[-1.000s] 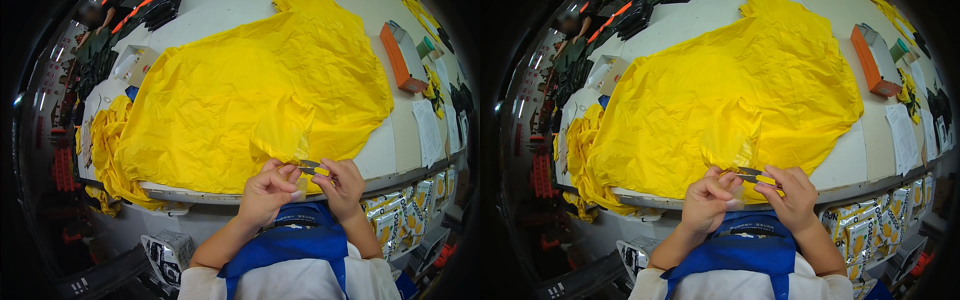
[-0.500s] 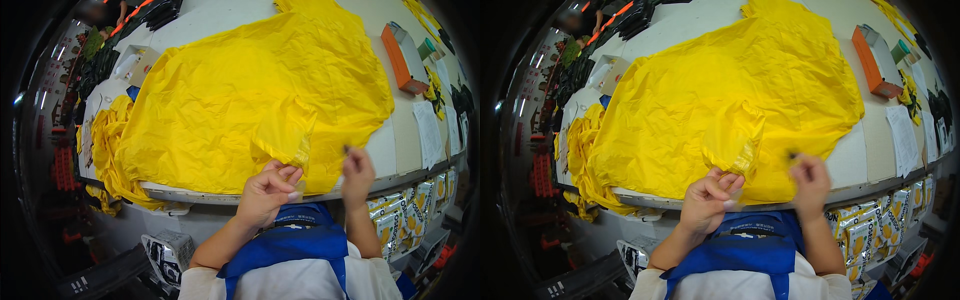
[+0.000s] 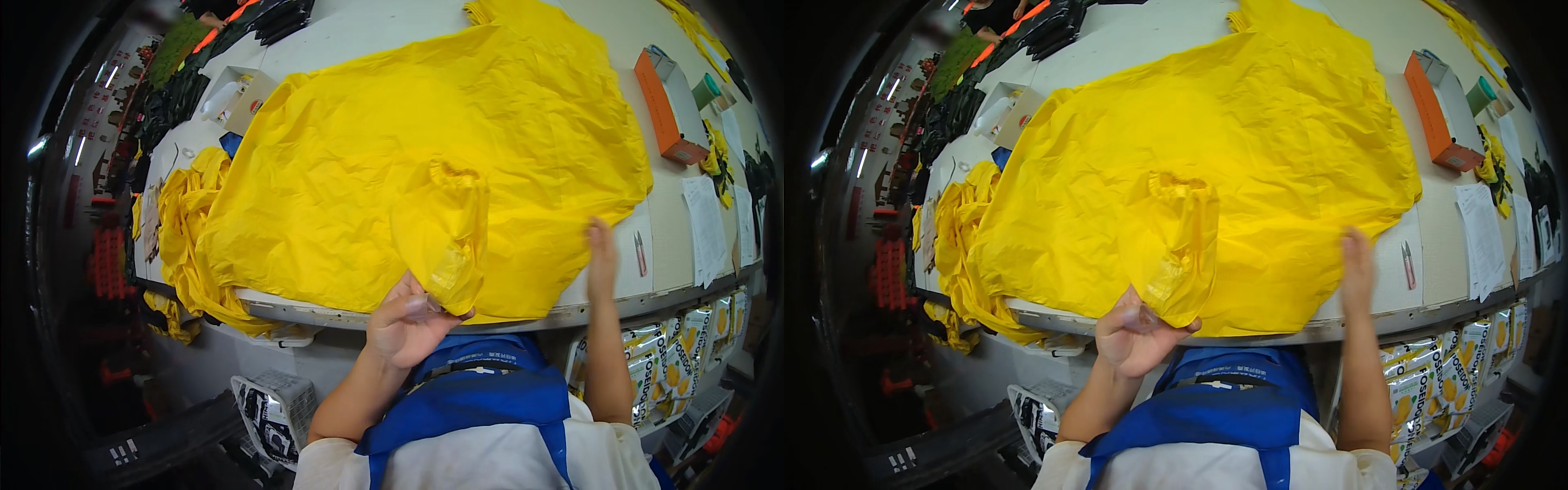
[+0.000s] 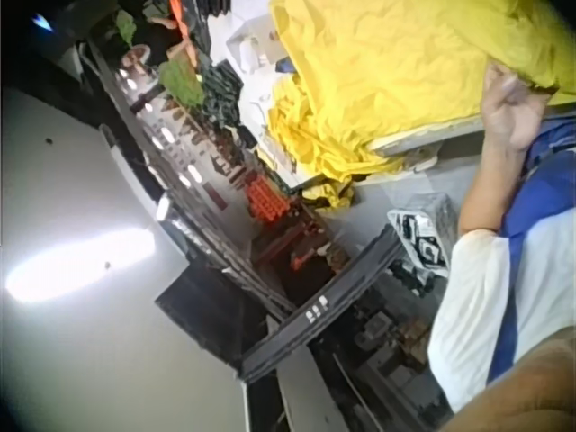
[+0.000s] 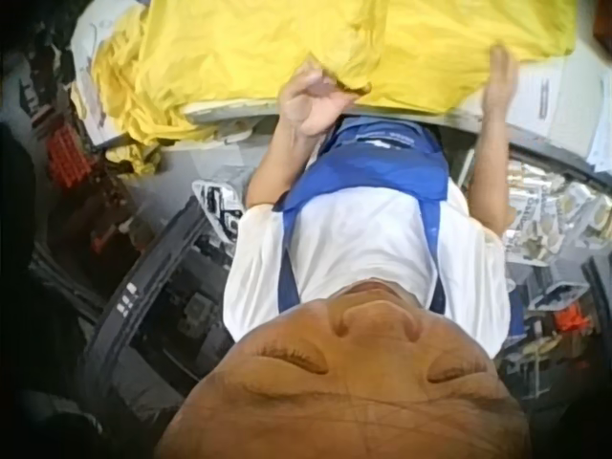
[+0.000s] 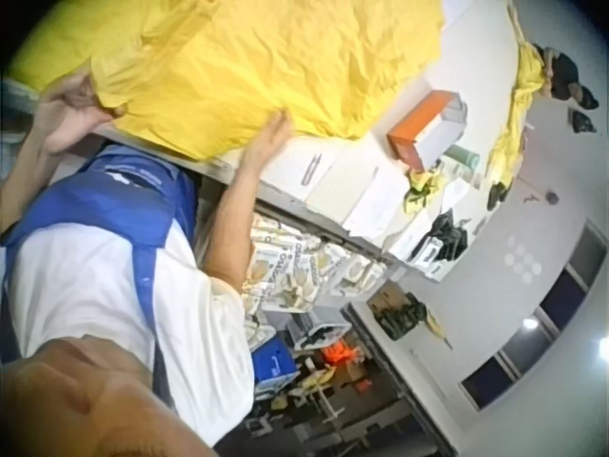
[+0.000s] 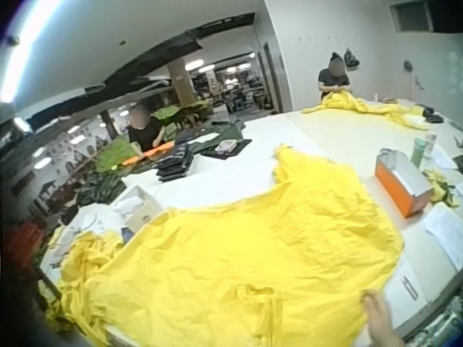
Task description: The person writes on tags attached to a stack of yellow garments, then unfolds a yellow raincoat, smooths it, and folds it on a table. The person also moves a small box and handles other yellow garments on the table.
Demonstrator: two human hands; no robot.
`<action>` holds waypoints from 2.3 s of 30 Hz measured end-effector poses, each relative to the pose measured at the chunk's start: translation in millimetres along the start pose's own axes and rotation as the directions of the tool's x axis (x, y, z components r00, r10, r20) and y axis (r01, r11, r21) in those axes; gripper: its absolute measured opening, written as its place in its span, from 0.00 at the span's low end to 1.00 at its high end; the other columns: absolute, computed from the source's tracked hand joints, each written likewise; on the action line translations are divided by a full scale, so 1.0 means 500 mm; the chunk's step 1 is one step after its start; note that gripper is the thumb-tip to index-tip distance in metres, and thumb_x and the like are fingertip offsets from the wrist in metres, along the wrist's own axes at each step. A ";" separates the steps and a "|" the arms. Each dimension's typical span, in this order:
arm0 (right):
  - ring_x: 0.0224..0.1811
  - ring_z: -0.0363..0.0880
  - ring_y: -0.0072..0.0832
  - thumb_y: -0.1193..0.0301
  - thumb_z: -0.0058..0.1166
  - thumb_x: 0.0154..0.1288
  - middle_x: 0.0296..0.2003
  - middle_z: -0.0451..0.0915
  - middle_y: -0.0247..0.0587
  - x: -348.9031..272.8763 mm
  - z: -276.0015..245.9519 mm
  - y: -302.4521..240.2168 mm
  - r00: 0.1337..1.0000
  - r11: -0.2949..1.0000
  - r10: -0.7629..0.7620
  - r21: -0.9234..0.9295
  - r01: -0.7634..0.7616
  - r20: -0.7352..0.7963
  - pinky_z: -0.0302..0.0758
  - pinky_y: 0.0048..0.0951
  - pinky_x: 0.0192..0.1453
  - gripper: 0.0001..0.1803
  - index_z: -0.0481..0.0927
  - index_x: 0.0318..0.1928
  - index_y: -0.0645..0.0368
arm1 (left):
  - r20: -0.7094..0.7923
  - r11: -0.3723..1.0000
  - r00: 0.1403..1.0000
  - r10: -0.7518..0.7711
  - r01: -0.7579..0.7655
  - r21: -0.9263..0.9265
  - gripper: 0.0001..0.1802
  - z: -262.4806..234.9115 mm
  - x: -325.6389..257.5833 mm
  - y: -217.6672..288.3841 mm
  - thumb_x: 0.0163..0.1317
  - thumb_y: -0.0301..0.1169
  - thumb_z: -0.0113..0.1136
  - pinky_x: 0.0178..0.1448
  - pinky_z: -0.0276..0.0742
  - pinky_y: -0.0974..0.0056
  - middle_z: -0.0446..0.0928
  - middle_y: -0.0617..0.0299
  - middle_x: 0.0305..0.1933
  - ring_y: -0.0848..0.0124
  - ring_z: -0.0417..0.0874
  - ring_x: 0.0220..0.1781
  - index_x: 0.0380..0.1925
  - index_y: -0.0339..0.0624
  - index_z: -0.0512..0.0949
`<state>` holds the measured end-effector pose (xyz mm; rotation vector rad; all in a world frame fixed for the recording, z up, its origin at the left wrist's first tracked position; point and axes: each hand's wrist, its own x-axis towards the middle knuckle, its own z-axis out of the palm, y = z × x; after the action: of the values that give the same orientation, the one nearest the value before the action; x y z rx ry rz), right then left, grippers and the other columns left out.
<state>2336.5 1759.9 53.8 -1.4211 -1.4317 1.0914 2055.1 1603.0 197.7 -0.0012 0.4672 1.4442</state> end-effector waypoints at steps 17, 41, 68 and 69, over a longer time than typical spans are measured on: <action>0.46 0.80 0.25 0.80 0.59 0.56 0.43 0.81 0.36 -0.174 0.328 -0.257 0.225 0.896 -0.050 0.143 -0.420 0.973 0.74 0.25 0.52 0.18 0.76 0.49 0.61 | 0.079 0.733 0.896 0.437 -0.406 0.546 0.24 -0.148 -0.231 0.010 0.51 0.25 0.69 0.60 0.64 0.62 0.70 0.60 0.47 0.66 0.71 0.52 0.48 0.44 0.71; 0.40 0.77 0.38 0.84 0.54 0.48 0.39 0.75 0.43 -0.257 0.350 -0.293 0.444 0.740 -0.590 0.232 0.631 0.674 0.76 0.29 0.44 0.27 0.76 0.53 0.58 | -0.015 0.089 0.841 0.540 -0.039 0.995 0.11 -0.186 -0.184 0.130 0.52 0.18 0.62 0.48 0.70 0.72 0.73 0.63 0.38 0.74 0.73 0.42 0.35 0.38 0.74; 0.74 0.38 0.56 0.46 0.43 0.66 0.74 0.46 0.41 -0.102 0.196 0.011 0.911 0.386 0.048 -0.849 0.362 0.410 0.35 0.72 0.68 0.34 0.57 0.71 0.37 | -0.034 0.061 0.739 0.673 -0.010 0.998 0.19 -0.486 -0.107 0.394 0.64 0.31 0.57 0.45 0.74 0.68 0.79 0.43 0.40 0.59 0.81 0.38 0.54 0.39 0.74; 0.75 0.37 0.56 0.46 0.44 0.66 0.74 0.45 0.41 -0.086 0.190 0.036 0.935 0.313 0.062 -0.897 0.313 0.348 0.34 0.72 0.68 0.35 0.56 0.71 0.38 | -0.008 -0.050 0.746 0.666 0.055 0.997 0.25 -0.542 -0.112 0.414 0.65 0.33 0.56 0.47 0.75 0.66 0.79 0.43 0.42 0.60 0.82 0.41 0.63 0.48 0.68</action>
<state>2251.6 1713.9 10.4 -1.8691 -2.6599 0.2371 1772.5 1504.1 25.5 1.0189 2.1074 1.2142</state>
